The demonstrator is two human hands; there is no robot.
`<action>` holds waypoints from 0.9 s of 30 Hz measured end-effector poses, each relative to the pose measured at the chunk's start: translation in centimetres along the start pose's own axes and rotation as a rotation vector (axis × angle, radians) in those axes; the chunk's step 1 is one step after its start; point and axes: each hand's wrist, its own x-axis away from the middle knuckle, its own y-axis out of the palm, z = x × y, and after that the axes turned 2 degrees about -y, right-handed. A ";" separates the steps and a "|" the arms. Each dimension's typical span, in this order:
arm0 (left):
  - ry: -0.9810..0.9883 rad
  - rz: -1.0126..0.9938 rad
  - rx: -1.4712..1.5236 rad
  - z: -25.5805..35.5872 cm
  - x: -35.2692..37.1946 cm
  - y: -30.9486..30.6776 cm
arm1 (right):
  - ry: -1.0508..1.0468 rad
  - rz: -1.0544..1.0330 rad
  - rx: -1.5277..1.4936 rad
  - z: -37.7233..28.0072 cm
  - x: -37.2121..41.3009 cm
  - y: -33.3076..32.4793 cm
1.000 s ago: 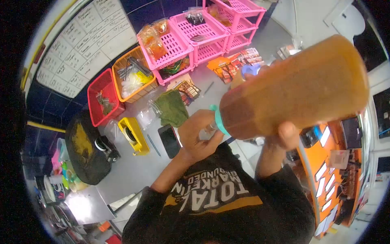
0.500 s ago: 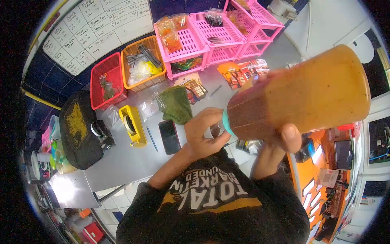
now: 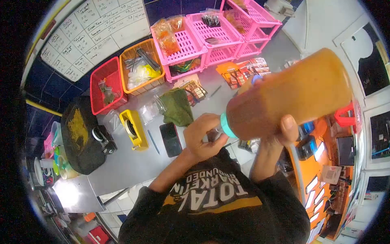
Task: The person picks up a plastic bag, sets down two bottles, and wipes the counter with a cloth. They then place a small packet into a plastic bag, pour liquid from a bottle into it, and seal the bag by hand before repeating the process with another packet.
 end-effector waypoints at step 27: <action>-0.437 0.184 0.074 -1.4 2.0 -0.7 | 0.887 0.809 -0.820 16.3 10.8 -10.9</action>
